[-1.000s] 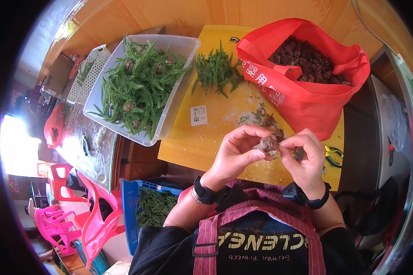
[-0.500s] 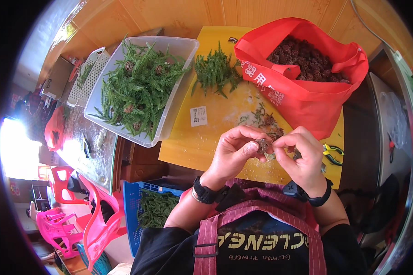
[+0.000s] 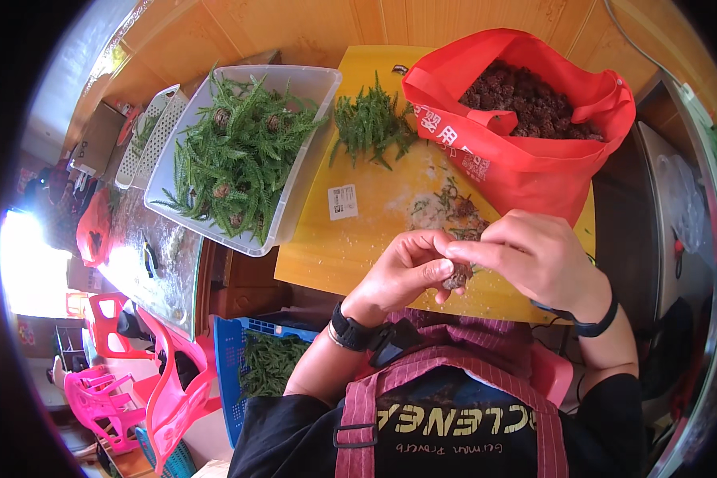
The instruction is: Trimming small branches and leaves from plant material using scissors at a workstation.
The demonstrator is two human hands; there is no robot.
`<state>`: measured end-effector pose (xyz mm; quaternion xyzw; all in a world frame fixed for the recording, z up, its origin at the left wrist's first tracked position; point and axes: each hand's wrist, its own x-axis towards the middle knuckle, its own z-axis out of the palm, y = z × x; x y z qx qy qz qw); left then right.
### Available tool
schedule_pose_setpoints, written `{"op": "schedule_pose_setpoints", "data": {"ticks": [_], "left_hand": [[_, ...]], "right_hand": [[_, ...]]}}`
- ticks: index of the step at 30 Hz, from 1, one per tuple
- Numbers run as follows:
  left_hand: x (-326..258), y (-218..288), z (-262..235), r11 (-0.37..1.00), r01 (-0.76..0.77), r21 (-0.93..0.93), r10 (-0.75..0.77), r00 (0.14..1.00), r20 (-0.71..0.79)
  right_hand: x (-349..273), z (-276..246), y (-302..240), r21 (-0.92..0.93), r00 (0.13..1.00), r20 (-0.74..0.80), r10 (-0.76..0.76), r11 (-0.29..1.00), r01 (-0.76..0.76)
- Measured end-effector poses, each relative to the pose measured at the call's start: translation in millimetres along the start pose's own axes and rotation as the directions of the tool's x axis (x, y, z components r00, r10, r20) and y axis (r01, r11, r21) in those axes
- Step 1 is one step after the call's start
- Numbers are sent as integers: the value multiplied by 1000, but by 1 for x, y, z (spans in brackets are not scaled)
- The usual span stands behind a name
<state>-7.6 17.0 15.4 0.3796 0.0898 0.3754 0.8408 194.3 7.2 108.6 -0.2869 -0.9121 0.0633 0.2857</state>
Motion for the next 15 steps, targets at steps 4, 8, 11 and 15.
{"op": "schedule_pose_setpoints", "data": {"ticks": [4, 8, 11, 15], "left_hand": [[-2, 6, 2, 978, 200, 58, -201, 979, 17], [0, 5, 5, 961, 257, 103, -261, 965, 33], [-1, 7, 9, 948, 294, 125, -288, 956, -62], [-2, 0, 8, 979, 127, 160, -120, 991, -53]], "right_hand": [[3, -8, -5, 31, 978, 208, 20, 999, -27], [4, -13, -4, -76, 908, 419, 19, 997, 14], [2, -12, -7, -189, 927, 373, 40, 981, 34], [3, -13, -17, -313, 949, 306, 81, 950, 20]]}}
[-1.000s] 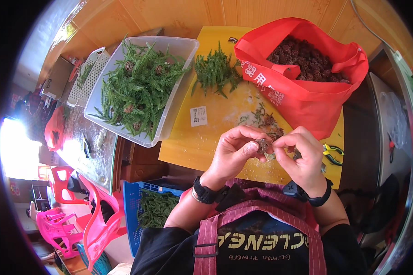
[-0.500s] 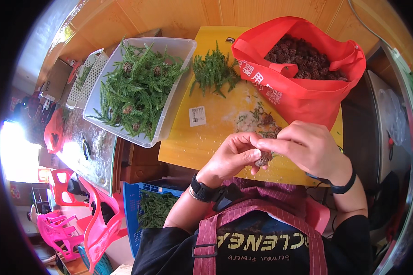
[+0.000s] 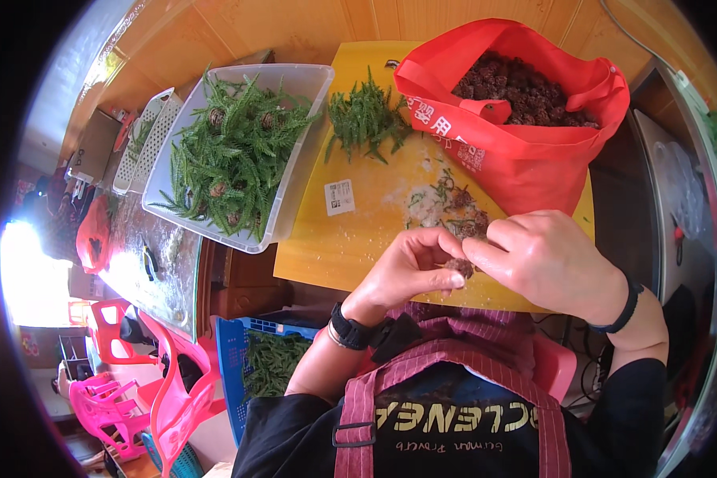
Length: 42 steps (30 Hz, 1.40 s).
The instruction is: Trimming small branches and leaves from plant material using scissors at a workstation.
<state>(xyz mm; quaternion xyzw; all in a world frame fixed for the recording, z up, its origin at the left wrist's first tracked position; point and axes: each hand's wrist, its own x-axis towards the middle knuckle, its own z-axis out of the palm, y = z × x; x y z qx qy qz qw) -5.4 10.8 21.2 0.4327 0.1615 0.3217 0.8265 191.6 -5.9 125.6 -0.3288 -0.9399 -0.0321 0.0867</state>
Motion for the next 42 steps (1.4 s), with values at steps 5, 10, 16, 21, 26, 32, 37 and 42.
{"op": "schedule_pose_setpoints", "data": {"ticks": [5, 10, 16, 21, 26, 32, 37, 42], "left_hand": [[-2, -3, 6, 983, -169, 64, 174, 981, -86], [-3, -4, 7, 960, -280, -18, 274, 949, -159], [-4, -5, 8, 966, -244, -85, 236, 967, -101], [-5, -5, 11, 976, -210, -65, 204, 975, -82], [-5, -5, 12, 969, -233, -82, 227, 971, -74], [-4, -2, 16, 972, -233, 44, 236, 969, -80], [-3, -3, 17, 968, -250, 21, 251, 964, -91], [-2, 0, 16, 964, -259, -66, 253, 964, -84]], "right_hand": [[2, -3, 1, 126, 991, -82, 109, 987, -98], [-12, 17, 15, 832, 885, 19, 465, 484, -272], [-7, 52, 11, 999, 940, 35, 340, -9, -34], [-2, 69, 10, 974, 937, -29, 347, -201, 105], [-1, 58, 4, 986, 899, -112, 423, 157, 49], [-5, 57, -1, 996, 877, -24, 480, 87, -21], [-6, 58, -7, 1000, 846, 13, 534, 8, -20], [-7, 59, -7, 974, 868, 1, 497, -197, 111]]}}
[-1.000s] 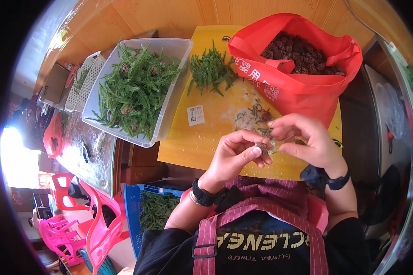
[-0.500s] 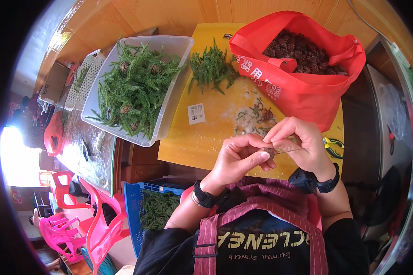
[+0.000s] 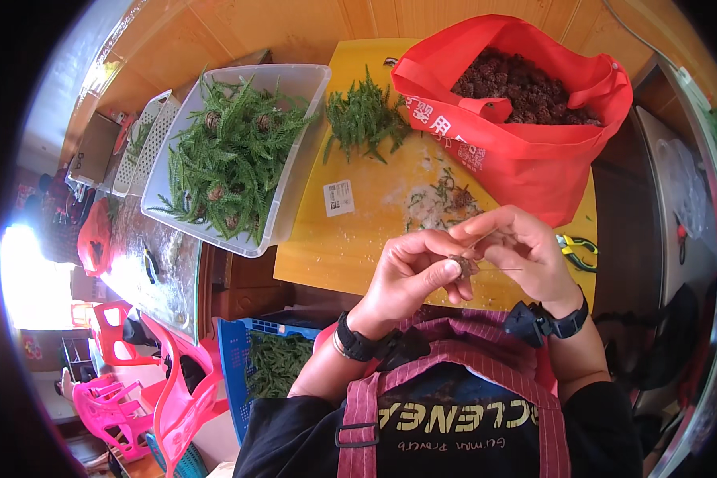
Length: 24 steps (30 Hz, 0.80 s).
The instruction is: Trimming small branches and leaves from plant material using scissors at a workstation.
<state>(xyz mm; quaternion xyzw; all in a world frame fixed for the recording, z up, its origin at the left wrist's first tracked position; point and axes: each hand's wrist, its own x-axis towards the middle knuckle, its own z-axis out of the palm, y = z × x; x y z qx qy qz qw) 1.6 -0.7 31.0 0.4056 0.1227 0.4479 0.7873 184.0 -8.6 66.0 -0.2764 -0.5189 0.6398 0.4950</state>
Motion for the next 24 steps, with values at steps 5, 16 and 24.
{"op": "schedule_pose_setpoints", "data": {"ticks": [5, 16, 24], "left_hand": [[0, -2, 2, 999, 34, -11, -34, 999, -29], [-6, 5, 7, 995, 4, 100, -5, 1000, 8], [-3, -7, 2, 962, -18, 271, 14, 1000, 16]], "right_hand": [[-1, -9, 12, 4, 990, 119, -81, 997, 81], [-9, -1, 24, -53, 975, 68, -210, 976, 213], [-18, -9, 25, -397, 942, 69, -328, 857, 327]]}}
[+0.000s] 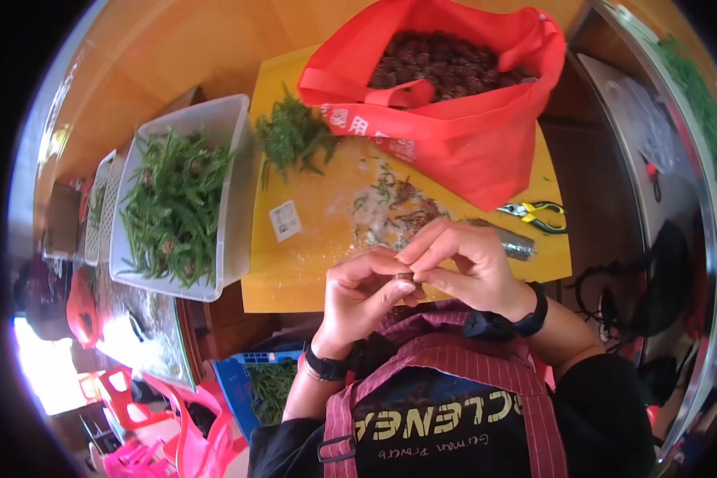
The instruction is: Trimming small branches and leaves from plant material using scissors at a workstation.
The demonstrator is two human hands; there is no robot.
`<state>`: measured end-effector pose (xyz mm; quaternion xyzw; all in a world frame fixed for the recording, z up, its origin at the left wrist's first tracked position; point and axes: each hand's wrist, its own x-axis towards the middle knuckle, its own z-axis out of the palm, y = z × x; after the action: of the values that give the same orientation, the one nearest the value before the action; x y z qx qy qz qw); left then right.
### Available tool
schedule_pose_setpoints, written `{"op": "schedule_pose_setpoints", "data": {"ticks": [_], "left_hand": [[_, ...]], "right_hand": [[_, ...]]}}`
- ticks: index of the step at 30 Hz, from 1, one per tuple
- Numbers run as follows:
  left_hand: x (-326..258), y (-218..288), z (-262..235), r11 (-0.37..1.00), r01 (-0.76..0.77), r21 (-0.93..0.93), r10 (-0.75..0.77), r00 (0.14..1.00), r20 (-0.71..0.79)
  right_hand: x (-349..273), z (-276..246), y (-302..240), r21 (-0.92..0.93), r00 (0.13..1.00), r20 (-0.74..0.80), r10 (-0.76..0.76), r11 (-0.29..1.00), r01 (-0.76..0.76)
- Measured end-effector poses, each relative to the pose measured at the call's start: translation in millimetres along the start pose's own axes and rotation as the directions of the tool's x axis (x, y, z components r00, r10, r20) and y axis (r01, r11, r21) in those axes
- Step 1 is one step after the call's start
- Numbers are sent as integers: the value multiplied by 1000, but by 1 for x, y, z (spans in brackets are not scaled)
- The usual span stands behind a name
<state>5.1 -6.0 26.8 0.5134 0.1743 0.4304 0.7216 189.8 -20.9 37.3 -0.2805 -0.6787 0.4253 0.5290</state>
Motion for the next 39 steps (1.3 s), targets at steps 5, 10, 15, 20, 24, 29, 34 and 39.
{"op": "schedule_pose_setpoints", "data": {"ticks": [5, 10, 15, 20, 24, 29, 34, 39], "left_hand": [[-6, -12, -9, 999, 26, 21, -23, 993, -112], [-1, -12, -9, 971, 46, -236, -56, 998, -34], [-4, -10, -7, 987, 21, -162, -37, 995, -97], [1, -7, -8, 957, 28, -287, -36, 999, -23], [1, -11, 0, 953, 24, -301, -28, 1000, -9], [3, -16, 9, 975, -2, -220, -6, 999, -36], [5, -13, 18, 976, -44, -212, 30, 997, -67], [-1, -12, 14, 978, -62, -199, 43, 995, -94]], "right_hand": [[-24, -52, -14, -382, 892, -154, 424, 807, -450], [-84, -151, -22, -845, 787, -202, 584, 302, -441], [-99, -152, -4, -813, 775, -137, 617, 377, -444], [-111, -158, -5, -856, 832, -167, 528, 341, -389], [-65, -121, -42, -754, 933, -232, 276, 555, -352], [-7, -29, -52, -300, 928, -196, 317, 882, -364], [5, -9, -36, -175, 971, -84, 224, 956, -236], [10, 0, -36, -514, 993, -16, -114, 853, 89]]}}
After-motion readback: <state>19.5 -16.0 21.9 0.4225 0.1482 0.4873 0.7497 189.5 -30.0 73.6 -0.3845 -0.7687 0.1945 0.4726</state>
